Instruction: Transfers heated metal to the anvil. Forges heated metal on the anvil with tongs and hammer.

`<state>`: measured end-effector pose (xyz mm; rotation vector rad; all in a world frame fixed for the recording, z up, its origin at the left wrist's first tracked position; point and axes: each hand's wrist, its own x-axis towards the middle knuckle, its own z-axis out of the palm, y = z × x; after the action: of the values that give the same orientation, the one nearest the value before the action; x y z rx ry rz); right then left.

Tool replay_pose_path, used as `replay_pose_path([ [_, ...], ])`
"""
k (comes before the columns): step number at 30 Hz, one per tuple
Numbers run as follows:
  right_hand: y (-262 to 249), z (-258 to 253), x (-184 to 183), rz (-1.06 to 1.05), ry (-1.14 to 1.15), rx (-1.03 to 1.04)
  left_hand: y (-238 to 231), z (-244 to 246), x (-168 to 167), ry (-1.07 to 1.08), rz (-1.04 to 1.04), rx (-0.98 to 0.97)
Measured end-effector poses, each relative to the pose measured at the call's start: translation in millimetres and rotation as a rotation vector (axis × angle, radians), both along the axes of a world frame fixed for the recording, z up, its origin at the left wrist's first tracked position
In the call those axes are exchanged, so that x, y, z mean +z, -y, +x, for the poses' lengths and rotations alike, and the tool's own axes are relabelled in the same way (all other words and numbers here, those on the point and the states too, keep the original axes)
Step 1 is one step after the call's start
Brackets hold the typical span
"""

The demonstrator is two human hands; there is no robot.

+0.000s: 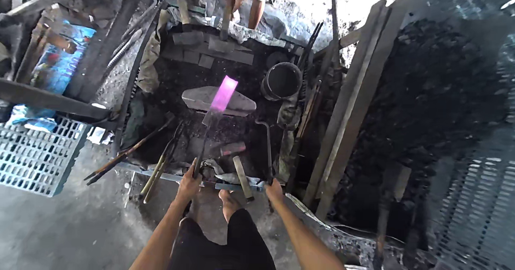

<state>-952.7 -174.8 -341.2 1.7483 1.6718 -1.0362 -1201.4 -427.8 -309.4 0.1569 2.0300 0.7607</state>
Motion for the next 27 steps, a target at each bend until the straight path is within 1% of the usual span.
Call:
replay_pose_path([
  [2, -2.3, 0.2, -9.7, -0.044, 0.159, 0.132, -2.2, -7.1, -4.0, -0.001, -0.001, -0.016],
  [4, 6.3, -2.6, -10.6, 0.004, 0.266, 0.326, -3.9, -13.6, -7.8, 0.017, 0.001, -0.019],
  [5, 12.7, -4.6, -9.6, 0.069, 0.25, 0.422, -3.5, -16.4, -11.0, 0.036, 0.0, -0.019],
  [6, 19.0, -7.7, -9.2, 0.127, 0.187, 0.491, -2.9, -19.5, -14.4, 0.059, -0.004, -0.016],
  [7, 25.3, -14.0, -7.5, 0.128, 0.126, 0.528, -2.6, -21.4, -17.9, 0.071, -0.014, 0.001],
  [8, 32.1, -22.2, -5.0, 0.076, 0.092, 0.537, -2.2, -22.7, -21.5, 0.099, -0.022, 0.018],
  [11, 54.0, -42.2, -8.7, -0.169, 0.143, 0.526, -1.7, -26.0, -27.2, 0.241, 0.009, 0.074],
  [12, 62.6, -44.4, -14.8, -0.192, 0.173, 0.536, -3.4, -26.8, -26.7, 0.223, -0.021, 0.048],
  [14, 74.2, -47.9, -29.3, -0.18, 0.235, 0.523, -12.5, -30.9, -14.5, 0.104, -0.207, -0.062],
  [16, 71.3, -55.2, -33.1, -0.206, 0.233, 0.476, -23.9, -37.2, 3.6, -0.032, -0.462, -0.175],
  [17, 65.3, -60.4, -32.8, -0.261, 0.169, 0.407, -27.9, -42.0, 11.3, -0.097, -0.568, -0.224],
  [18, 58.7, -66.4, -33.3, -0.346, 0.045, 0.267, -29.2, -47.7, 16.1, -0.171, -0.632, -0.252],
  [20, 54.0, -79.9, -45.8, -0.544, -0.249, -0.16, -23.0, -60.2, 14.0, -0.334, -0.665, -0.296],
  [21, 52.6, -91.2, -50.6, -0.653, -0.354, -0.349, -19.1, -67.8, 10.8, -0.393, -0.66, -0.319],
  [22, 50.9, -105.0, -52.7, -0.705, -0.423, -0.49, -16.4, -75.5, 8.4, -0.441, -0.65, -0.341],
  [23, 49.2, -117.9, -48.4, -0.699, -0.469, -0.564, -14.2, -82.7, 7.9, -0.467, -0.638, -0.355],
  [24, 48.0, -124.7, -39.0, -0.666, -0.502, -0.581, -10.7, -87.3, 9.3, -0.483, -0.625, -0.366],
  [25, 45.6, -124.5, -28.5, -0.628, -0.526, -0.548, -6.7, -90.0, 10.8, -0.497, -0.609, -0.373],
  [27, 34.1, -121.3, 1.9, -0.549, -0.572, -0.391, -3.1, -99.1, 13.8, -0.539, -0.585, -0.4],
])
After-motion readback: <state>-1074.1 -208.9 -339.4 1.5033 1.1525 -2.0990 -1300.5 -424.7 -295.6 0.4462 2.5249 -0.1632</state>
